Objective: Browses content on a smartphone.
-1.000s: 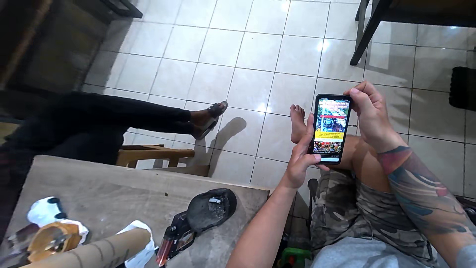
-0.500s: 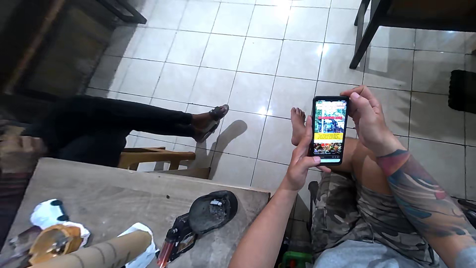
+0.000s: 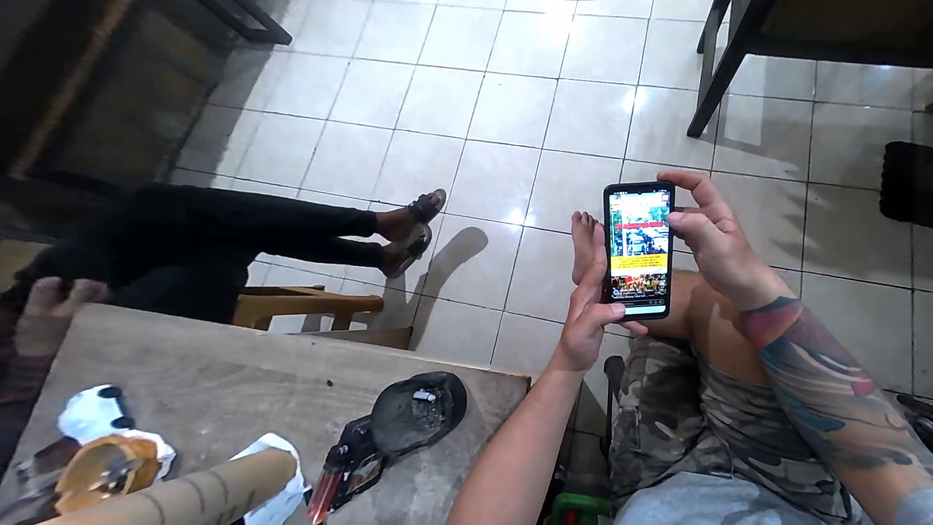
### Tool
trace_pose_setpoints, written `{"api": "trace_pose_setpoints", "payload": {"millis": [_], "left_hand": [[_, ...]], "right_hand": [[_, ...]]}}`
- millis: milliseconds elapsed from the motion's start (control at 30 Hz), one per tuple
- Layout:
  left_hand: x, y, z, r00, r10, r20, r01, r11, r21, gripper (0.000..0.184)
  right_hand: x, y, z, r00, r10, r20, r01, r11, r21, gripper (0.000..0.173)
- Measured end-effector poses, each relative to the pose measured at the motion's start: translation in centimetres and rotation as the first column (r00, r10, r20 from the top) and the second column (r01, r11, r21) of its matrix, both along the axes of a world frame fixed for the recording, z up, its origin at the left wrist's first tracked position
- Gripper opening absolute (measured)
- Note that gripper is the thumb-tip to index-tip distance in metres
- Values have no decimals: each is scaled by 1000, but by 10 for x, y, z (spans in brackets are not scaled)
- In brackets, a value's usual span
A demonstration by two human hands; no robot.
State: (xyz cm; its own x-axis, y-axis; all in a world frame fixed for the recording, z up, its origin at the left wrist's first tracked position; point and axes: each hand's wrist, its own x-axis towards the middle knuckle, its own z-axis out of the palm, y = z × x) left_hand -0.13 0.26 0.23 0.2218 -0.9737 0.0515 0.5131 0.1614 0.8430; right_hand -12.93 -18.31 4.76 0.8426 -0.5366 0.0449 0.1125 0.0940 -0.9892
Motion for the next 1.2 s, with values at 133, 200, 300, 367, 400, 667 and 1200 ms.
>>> {"api": "trace_pose_setpoints", "payload": {"millis": [133,200,300,367,400,667,1200], "left_hand": [[0,0,0,1000,-5,-12,5,1000,6,88],[0,0,0,1000,-5,-4,5,1000,6,87],[0,0,0,1000,-5,-4,5,1000,6,88],[1,-1,0,1000,-9,-2,9,1000,3,88],[1,-1,0,1000,-9,0,9,1000,2,88],[1,-1,0,1000,-6,17,6,1000,2,88],[0,-1,3,999,7,32,-8,1000,14,85]], "right_hand": [[0,0,0,1000,-2,8,2,1000,9,48],[0,0,1,1000,0,8,0,1000,7,48],[1,-1,-1,1000,-5,12,4,1000,13,49],[6,-7,-6,998,0,58,0,1000,-6,48],[7,-10,-7,997,4,76,-3,1000,-14,48],[4,-8,-7,998,0,57,1,1000,-17,48],[8,-11,-9,995,13,101,-13,1000,-9,49]]}}
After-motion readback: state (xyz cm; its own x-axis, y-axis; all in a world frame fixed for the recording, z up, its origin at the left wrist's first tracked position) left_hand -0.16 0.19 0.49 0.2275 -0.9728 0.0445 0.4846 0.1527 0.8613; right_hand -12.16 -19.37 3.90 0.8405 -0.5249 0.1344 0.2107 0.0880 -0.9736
